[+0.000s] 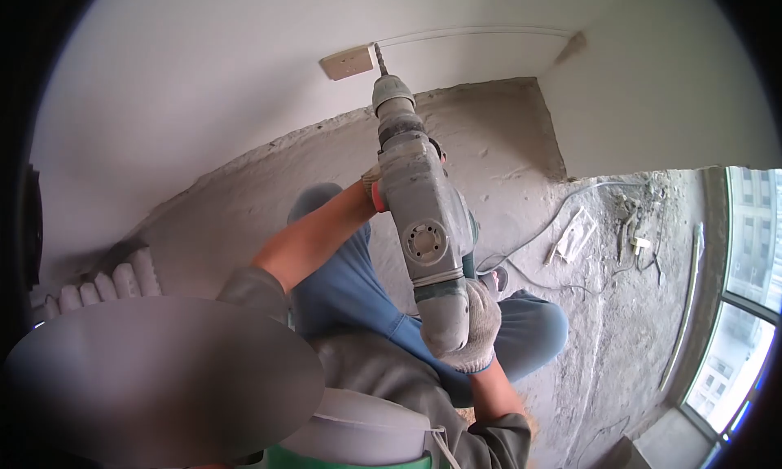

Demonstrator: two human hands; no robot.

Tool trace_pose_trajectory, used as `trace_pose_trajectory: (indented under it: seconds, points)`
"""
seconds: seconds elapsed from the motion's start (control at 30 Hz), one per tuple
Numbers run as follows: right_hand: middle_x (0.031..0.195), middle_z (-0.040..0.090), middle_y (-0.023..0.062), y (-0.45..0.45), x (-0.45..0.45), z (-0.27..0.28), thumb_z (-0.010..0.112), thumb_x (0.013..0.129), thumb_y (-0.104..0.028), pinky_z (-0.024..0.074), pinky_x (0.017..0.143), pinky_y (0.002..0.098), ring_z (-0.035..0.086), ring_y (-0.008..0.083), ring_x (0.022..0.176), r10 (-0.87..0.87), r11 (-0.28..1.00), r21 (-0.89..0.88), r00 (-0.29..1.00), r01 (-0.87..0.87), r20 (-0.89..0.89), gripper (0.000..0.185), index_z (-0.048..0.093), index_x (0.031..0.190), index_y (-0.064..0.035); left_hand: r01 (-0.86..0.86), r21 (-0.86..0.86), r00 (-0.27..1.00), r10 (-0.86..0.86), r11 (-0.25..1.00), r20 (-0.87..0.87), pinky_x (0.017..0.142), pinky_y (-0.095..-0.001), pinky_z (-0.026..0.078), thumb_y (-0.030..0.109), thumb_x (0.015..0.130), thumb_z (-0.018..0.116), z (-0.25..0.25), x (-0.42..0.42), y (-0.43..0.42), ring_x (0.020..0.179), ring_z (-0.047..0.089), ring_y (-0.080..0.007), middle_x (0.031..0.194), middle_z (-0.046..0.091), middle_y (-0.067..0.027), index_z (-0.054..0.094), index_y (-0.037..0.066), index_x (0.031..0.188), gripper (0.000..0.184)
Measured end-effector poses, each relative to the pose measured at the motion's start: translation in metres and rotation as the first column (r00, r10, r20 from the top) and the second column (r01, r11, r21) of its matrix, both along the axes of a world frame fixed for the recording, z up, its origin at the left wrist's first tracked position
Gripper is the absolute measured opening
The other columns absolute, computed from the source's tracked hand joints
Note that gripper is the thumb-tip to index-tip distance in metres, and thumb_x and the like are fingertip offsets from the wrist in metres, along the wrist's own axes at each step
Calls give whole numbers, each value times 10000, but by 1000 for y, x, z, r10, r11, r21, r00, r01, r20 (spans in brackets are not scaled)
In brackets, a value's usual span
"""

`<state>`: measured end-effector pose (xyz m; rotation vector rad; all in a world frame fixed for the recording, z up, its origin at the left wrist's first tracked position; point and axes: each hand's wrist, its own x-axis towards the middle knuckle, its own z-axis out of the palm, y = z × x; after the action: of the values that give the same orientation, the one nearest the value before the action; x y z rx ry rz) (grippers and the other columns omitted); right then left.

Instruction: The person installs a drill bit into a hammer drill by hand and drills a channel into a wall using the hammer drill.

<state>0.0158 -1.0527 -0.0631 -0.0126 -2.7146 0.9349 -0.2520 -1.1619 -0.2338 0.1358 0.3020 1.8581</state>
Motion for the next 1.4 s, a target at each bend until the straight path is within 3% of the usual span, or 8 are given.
trace_pose_trajectory:
  seconds: [0.5, 0.73, 0.83, 0.93, 1.0, 1.13, 1.3, 1.4]
  points:
    - [1034, 638, 182, -29, 10, -9, 756, 613, -226, 526, 800, 466, 637, 397, 961, -35, 982, 190, 997, 21, 73, 614, 601, 1160, 7, -7, 142, 999, 13, 990, -38, 882, -334, 573, 195, 998, 622, -13, -5, -7, 979, 678, -146, 1075, 672, -33, 603, 75, 1214, 248]
    - [896, 614, 133, -61, -23, -14, 769, 622, -224, 507, 670, 437, 616, 368, 778, 10, 970, 241, 1000, -16, 26, 420, 611, 972, -52, -38, 129, 999, 43, 991, -33, 877, -336, 572, 198, 992, 630, -20, -22, -23, 981, 677, -146, 1078, 667, -34, 589, 65, 1225, 272]
    - [862, 609, 131, -75, -30, -17, 778, 625, -233, 507, 646, 421, 618, 355, 755, -74, 993, 102, 996, 67, 57, 428, 602, 969, -51, 31, 190, 950, -88, 981, 301, 933, -482, 557, 238, 1043, 513, -35, -31, -19, 999, 689, -258, 1055, 697, -87, 644, 82, 1123, 219]
    - [853, 606, 127, -79, -24, -17, 776, 632, -215, 511, 659, 423, 618, 353, 758, -109, 994, 38, 985, 105, 135, 437, 596, 991, -42, 81, 179, 988, -102, 981, 115, 857, -341, 575, 217, 971, 654, -51, -29, -26, 978, 679, -174, 1072, 667, -55, 584, 64, 1225, 304]
    - [877, 605, 127, -81, -20, -9, 769, 641, -203, 514, 679, 425, 618, 354, 772, -264, 870, -353, 931, 343, 253, 440, 591, 1009, -37, 17, 108, 994, -5, 994, -107, 856, -347, 575, 218, 964, 659, -70, -27, -21, 977, 678, -174, 1069, 667, -62, 584, 63, 1222, 310]
    - [927, 602, 158, -69, -21, 11, 772, 641, -201, 515, 714, 452, 618, 388, 810, -128, 980, 159, 991, 123, 26, 450, 602, 1020, -29, -184, 115, 883, 216, 976, -418, 944, -434, 547, 248, 1040, 514, -18, -15, -18, 1036, 663, -231, 1110, 673, -81, 618, 93, 1198, 244]
    - [984, 624, 177, -64, -8, -8, 778, 645, -210, 523, 740, 447, 635, 390, 869, -117, 981, 161, 992, 109, 44, 493, 605, 1065, -20, -6, 306, 953, -87, 952, 289, 993, -445, 526, 232, 1062, 449, -54, -15, -1, 1073, 653, -243, 1134, 665, -95, 602, 96, 1225, 262]
    - [1016, 639, 181, -69, -20, -15, 793, 642, -210, 530, 755, 434, 648, 387, 897, -152, 988, -5, 977, 154, 151, 566, 591, 1131, -9, -35, 259, 997, 52, 965, -61, 931, -375, 552, 213, 1024, 555, -32, -26, -19, 1041, 659, -192, 1121, 661, -62, 596, 89, 1232, 245]
